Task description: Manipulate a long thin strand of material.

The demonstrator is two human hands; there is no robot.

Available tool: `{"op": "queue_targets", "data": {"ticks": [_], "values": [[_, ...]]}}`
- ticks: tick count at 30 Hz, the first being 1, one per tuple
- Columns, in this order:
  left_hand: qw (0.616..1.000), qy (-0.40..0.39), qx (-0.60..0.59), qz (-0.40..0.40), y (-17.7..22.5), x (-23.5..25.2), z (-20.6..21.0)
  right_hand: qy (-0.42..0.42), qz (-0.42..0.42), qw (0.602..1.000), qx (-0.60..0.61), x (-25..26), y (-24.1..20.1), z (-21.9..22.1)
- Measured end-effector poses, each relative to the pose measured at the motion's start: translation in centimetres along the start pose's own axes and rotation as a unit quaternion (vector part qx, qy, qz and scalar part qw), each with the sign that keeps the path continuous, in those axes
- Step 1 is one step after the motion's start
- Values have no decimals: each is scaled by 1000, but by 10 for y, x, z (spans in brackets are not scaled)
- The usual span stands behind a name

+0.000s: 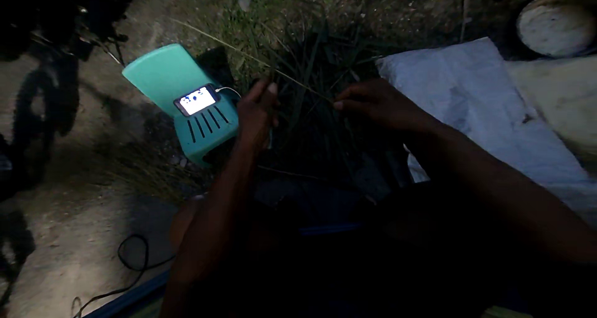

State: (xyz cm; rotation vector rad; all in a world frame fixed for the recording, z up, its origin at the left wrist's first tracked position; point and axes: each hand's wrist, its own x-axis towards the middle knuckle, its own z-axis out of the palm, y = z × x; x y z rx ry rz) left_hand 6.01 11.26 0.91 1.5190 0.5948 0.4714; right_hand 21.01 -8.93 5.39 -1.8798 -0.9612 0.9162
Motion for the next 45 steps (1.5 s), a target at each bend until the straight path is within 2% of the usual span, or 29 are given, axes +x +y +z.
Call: {"op": "queue_targets", "data": {"ticks": [4,9,13,17,21,25,30,34,39,42,45], "values": [[980,-117,159,36,5,-31,28,-26,2,999,27,5,4,4],[992,-57,103,40,1,-19,17,-36,9,998,47,2,2,3],[984,-102,141,23,5,-31,24,-37,11,998,46,1,2,3],[995,-42,85,41,-1,-13,14,-52,4,996,70,2,5,2],[984,-99,141,54,5,-29,23,-33,-4,998,45,2,5,2],[991,-57,113,53,3,-16,11,19,0,1000,-11,-3,-1,0],[984,-106,140,27,7,-28,22,26,-15,1000,-11,-1,0,0],[997,-19,76,27,3,-7,7,13,-13,1000,0,-3,1,-1],[997,-51,54,32,5,-14,9,4,-9,1000,-24,-3,-1,-4],[999,37,-36,18,0,11,-17,-5,-17,999,-41,-4,1,-10],[984,126,-121,24,8,24,-39,1,-1,999,-51,-3,2,-19]]}}
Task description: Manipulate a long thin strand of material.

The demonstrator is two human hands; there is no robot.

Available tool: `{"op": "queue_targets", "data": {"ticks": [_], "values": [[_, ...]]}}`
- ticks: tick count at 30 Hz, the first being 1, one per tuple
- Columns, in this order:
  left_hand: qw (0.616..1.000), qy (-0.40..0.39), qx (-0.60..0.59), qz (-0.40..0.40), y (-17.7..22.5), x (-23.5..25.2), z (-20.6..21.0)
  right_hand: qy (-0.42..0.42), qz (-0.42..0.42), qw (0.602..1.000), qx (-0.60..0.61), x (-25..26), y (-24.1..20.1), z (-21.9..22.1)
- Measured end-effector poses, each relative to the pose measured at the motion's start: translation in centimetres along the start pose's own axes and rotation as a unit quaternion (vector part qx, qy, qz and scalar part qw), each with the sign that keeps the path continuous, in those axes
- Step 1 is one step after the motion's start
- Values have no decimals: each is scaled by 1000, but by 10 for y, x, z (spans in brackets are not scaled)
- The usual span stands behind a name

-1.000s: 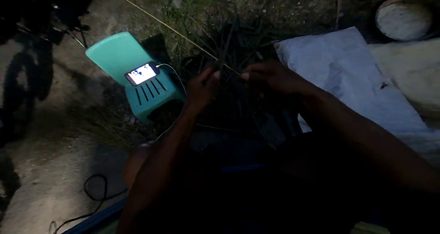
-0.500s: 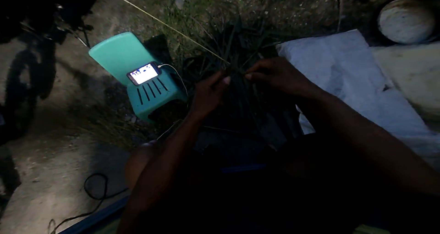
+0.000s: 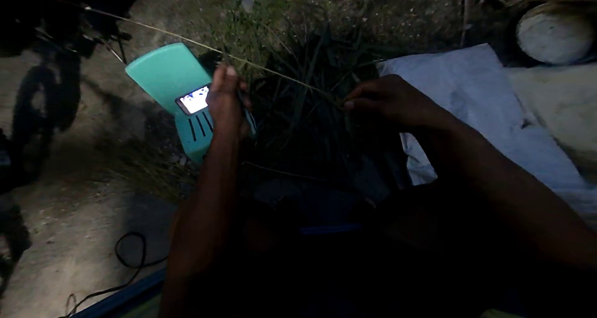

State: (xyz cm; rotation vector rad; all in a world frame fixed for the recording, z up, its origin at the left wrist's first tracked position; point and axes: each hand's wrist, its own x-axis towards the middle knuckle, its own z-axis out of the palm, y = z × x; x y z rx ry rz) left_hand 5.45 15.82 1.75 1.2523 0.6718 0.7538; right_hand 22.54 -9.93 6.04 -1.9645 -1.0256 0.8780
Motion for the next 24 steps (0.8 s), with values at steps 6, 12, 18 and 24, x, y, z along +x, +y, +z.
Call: {"op": "queue_targets", "data": {"ticks": [6,12,18,24], "values": [[996,1,72,57,14,-19,2,129,51,977,161,14,23,-7],[885,-325,331,35,-13,-78,44,88,22,991,103,14,14,27],[848,-395,353,29,-18,-69,35,59,16,988,139,5,10,33],[839,-371,398,5,-6,-51,3,56,-33,980,190,-7,11,6]]}}
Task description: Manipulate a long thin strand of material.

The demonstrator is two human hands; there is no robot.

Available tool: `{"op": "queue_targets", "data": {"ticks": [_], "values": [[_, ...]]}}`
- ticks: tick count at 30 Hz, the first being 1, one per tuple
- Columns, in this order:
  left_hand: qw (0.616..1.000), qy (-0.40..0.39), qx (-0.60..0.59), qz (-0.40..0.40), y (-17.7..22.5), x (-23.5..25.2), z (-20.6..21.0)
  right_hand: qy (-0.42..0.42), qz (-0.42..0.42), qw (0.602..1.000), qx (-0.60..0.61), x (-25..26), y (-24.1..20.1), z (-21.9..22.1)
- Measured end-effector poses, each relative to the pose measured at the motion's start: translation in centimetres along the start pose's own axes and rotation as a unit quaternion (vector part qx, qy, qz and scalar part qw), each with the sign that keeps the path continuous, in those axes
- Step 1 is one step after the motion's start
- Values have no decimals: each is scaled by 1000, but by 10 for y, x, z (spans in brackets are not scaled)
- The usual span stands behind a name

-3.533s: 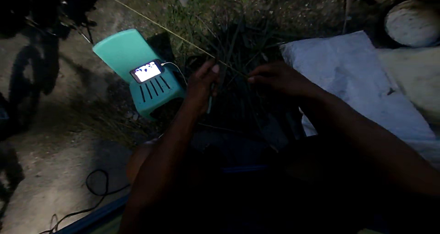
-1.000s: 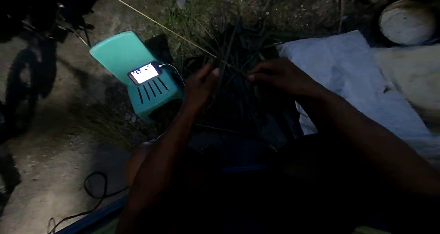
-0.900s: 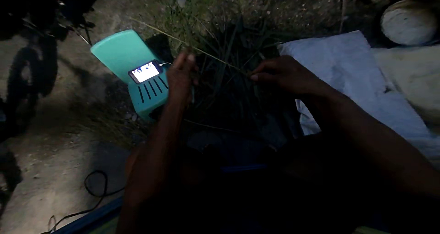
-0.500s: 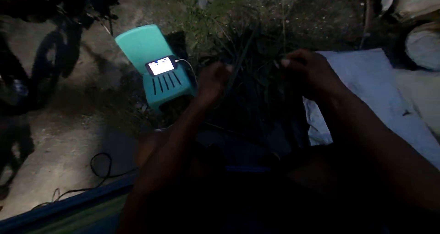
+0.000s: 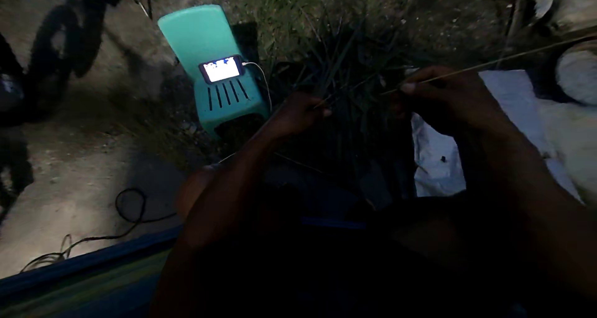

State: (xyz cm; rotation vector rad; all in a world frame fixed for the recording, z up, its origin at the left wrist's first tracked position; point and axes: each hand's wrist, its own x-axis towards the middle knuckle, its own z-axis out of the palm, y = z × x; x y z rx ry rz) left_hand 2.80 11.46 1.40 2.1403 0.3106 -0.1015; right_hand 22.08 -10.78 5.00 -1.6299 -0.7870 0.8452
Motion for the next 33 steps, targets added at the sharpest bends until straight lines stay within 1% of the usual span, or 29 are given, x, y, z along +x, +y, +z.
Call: {"op": "queue_targets", "data": {"ticks": [3,4,5,8,10,11,12,13,14,16,17,19,20,22,23,27,28,31,33], "values": [[1000,-4,-11,-9,0,-9,4,4,-9,1000,5,-9,1,11],[1000,11,-13,-22,1,-12,7,6,-14,1000,-4,-12,3,14],[998,41,-14,-44,2,-15,10,11,-16,1000,-9,-16,3,16],[977,185,-6,-108,7,-24,12,42,-40,998,-1,-29,3,23],[955,278,-11,-101,8,-30,11,67,-58,996,2,-38,2,29],[945,314,-23,-90,10,-33,12,77,-71,994,-1,-42,3,31],[940,327,-45,-91,16,-37,14,85,-88,992,-1,-45,3,34],[941,316,-67,-96,23,-41,17,91,-104,990,-2,-49,3,37],[949,290,-83,-93,29,-45,23,95,-119,988,0,-51,4,40],[968,237,-66,-50,35,-48,45,98,-144,985,-8,-54,5,46],[979,196,-52,-30,40,-48,54,97,-156,983,-26,-56,6,48],[992,116,-45,-17,57,-51,65,93,-175,978,-69,-58,7,54],[993,110,-35,-5,63,-51,70,93,-181,974,-94,-60,6,57],[990,138,-19,31,63,-48,76,87,-199,968,-122,-62,6,59],[988,147,-19,29,60,-45,73,83,-206,967,-123,-62,6,57],[984,149,-66,-75,43,-27,57,80,-218,968,-100,-56,8,47],[983,150,-72,-76,46,-25,59,82,-222,967,-99,-53,9,47],[987,147,-47,-45,55,-23,61,84,-218,967,-103,-47,9,47],[984,142,-55,-94,46,-15,50,85,-215,969,-90,-44,11,41]]}}
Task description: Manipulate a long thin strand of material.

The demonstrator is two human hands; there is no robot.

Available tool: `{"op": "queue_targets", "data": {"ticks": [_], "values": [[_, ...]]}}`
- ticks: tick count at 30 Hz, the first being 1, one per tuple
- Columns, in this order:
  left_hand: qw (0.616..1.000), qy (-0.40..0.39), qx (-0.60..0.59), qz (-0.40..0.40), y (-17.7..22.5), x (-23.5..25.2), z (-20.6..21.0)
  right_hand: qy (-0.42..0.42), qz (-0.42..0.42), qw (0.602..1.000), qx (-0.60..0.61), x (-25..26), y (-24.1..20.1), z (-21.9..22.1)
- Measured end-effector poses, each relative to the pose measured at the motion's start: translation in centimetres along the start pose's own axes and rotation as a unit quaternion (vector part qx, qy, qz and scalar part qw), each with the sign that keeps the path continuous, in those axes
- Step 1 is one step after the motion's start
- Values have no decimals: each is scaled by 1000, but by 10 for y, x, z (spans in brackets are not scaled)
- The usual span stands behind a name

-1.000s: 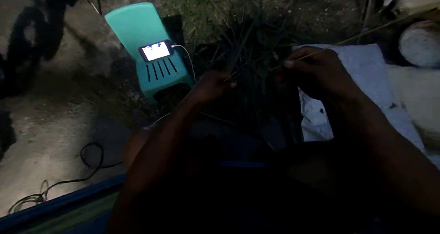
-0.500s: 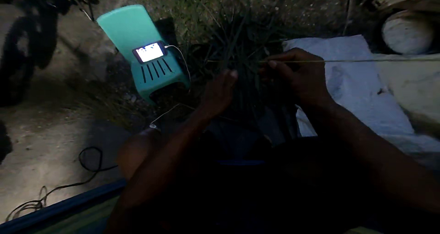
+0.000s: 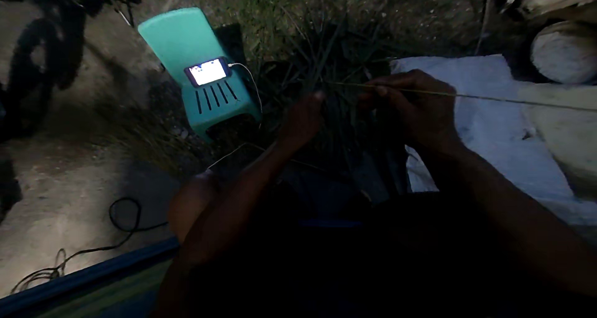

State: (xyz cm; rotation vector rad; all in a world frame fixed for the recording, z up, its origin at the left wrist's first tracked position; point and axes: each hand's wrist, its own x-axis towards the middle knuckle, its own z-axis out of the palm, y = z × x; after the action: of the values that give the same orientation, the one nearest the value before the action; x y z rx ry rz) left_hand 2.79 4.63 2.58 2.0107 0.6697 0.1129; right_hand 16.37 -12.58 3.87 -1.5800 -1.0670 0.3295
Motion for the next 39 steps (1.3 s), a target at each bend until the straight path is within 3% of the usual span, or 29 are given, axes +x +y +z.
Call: {"op": "queue_targets", "data": {"ticks": [2,6,8,11,14,17,19,25,28,32,36,39], "values": [[999,13,-17,-32,-11,14,-4,0,-2,1000,17,6,3,-7],[999,6,-2,32,-9,19,5,-7,2,1000,4,16,7,-8],[997,-5,-33,-67,-22,35,-5,6,6,1000,15,19,11,-16],[974,67,-145,-159,-41,53,-9,47,35,998,20,31,16,-35],[981,66,-163,-83,-26,46,6,65,53,996,-13,36,25,-25],[997,-5,-57,50,5,27,18,34,83,991,-98,34,18,0],[995,-38,-46,80,14,22,22,15,78,990,-114,32,18,8],[996,-47,-79,-11,2,37,12,18,76,996,-37,39,27,7],[996,-44,-58,50,10,31,15,2,65,997,-53,38,28,8],[995,-24,-82,-49,-10,48,1,17,53,998,12,39,25,-4],[997,-43,-70,4,3,35,9,17,55,998,24,39,23,-4],[992,-28,-94,-80,-12,44,-3,31,44,998,45,39,21,-13]]}}
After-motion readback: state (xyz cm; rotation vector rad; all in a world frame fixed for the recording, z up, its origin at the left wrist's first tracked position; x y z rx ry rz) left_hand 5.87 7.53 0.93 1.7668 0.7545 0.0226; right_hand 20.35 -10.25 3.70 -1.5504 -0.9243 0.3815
